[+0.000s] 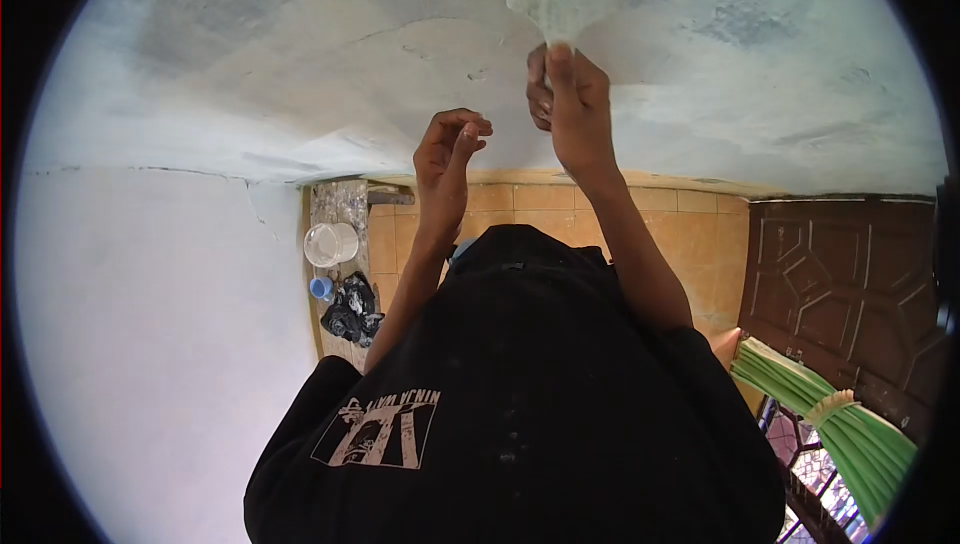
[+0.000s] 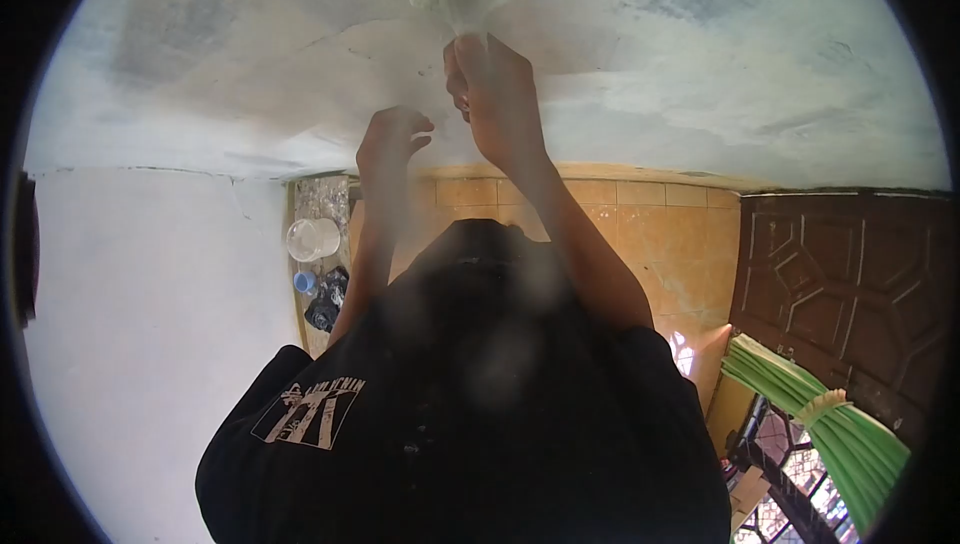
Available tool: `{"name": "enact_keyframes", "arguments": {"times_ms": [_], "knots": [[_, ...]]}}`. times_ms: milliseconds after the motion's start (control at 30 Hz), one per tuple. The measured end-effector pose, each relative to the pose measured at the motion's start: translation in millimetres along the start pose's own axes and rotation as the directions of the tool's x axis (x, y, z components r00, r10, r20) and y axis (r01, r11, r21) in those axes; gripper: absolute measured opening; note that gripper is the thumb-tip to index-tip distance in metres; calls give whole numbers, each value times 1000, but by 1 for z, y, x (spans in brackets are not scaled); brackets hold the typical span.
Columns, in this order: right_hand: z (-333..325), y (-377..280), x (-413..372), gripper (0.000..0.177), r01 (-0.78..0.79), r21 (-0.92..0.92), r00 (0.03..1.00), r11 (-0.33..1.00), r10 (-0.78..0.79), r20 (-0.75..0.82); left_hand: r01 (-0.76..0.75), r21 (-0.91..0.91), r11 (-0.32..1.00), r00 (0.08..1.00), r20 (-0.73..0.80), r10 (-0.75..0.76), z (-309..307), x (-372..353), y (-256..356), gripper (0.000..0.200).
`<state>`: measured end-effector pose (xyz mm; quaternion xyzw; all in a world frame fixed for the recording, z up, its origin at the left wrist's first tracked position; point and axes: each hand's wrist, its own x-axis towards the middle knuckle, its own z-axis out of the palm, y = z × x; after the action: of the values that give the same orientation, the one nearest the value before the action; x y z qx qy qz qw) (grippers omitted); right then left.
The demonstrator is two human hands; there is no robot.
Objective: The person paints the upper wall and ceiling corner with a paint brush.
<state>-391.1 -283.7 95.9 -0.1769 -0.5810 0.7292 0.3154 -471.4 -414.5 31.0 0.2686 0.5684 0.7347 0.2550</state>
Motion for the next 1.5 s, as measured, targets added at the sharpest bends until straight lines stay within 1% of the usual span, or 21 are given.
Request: {"name": "enact_keyframes", "arguments": {"times_ms": [133, 200, 300, 333, 367, 433, 533, 633, 667, 733, 800, 900, 933, 1033, 1067, 1167, 1200, 1300, 1333, 1433, 1500], "knots": [[-20, 64, 8, 46, 52, -97, 999, 994, -53, -4, -24, 1, 1000, 999, 42, 24, 4, 2, -1, 17], [-22, 96, -15, 46, -57, -87, 998, 995, 54, -41, -10, -18, 1000, 999, 47, 11, 6, 2, 0, 17], [-16, 89, -31, 40, -149, -33, 987, 988, 147, -59, 10, -16, 1000, 999, 34, -9, 5, -1, 0, 17], [-14, 76, -30, 38, -165, -11, 984, 986, 164, -67, 18, -13, 1000, 999, 35, -17, 5, -2, 1, 18], [-10, 57, -24, 36, -62, 19, 997, 998, 63, -37, 20, -2, 1000, 999, 32, -20, 3, -2, 1, 18], [-2, 13, -11, 35, -134, 143, 989, 981, 142, -47, 17, 10, 1000, 999, 40, -17, 4, 1, 1, 18], [-4, 4, 10, 45, 11, 38, 1000, 999, -12, 16, 12, 3, 1000, 999, 34, -12, 6, 3, 1, 17], [-13, 42, 15, 39, 1, -6, 1000, 1000, -1, -1, 10, -8, 1000, 999, 45, -9, 6, 6, 1, 17], [-17, 64, 12, 45, 8, -93, 1000, 996, -9, -10, 1, -10, 1000, 999, 43, -1, 6, 6, 1, 16], [-21, 96, -9, 48, -114, -111, 993, 987, 110, -40, -6, -11, 1000, 1000, 27, 6, 6, 4, 3, 16], [-19, 101, -28, 49, -229, -116, 972, 966, 221, -81, -15, -9, 1000, 1000, 23, 16, 4, 2, 2, 16], [-13, 63, -29, 45, -46, -65, 999, 997, 45, -20, -5, -2, 1000, 1000, 21, 5, 2, 1, 0, 16], [-11, 47, -26, 45, -5, 54, 1000, 999, 3, 27, -2, -2, 1000, 1000, 17, 2, 3, 3, -1, 16], [-8, 18, -8, 45, 88, 15, 995, 996, -89, 51, -15, 13, 1000, 999, 41, 14, 4, 3, -3, 16], [-8, 19, -2, 45, 16, 49, 999, 999, -18, 28, -18, 18, 1000, 999, 45, 17, 5, 3, -4, 16], [-22, 71, 6, 32, 38, -155, 999, 987, -42, -24, -24, 8, 1000, 998, 50, 24, 6, 2, -5, 16], [-25, 85, 0, 36, -29, -175, 998, 984, 20, -52, -20, -9, 1000, 999, 45, 20, 7, 1, -4, 17], [-16, 91, -28, 39, -220, -80, 968, 972, 208, -139, -3, -20, 1000, 1000, 19, 3, 4, 1, -1, 18], [-15, 86, -30, 44, -148, -113, 983, 983, 133, -128, 14, -14, 1000, 1000, 14, -14, 0, -2, 0, 18], [1, 41, -16, 46, 34, -92, 991, 995, -46, -122, 1, -2, 1000, 999, 43, -1, -10, -1, 2, 19], [7, 27, -3, 46, 54, -51, 996, 997, -58, -75, 10, -8, 1000, 999, 53, -9, -19, -1, 6, 19]]}}
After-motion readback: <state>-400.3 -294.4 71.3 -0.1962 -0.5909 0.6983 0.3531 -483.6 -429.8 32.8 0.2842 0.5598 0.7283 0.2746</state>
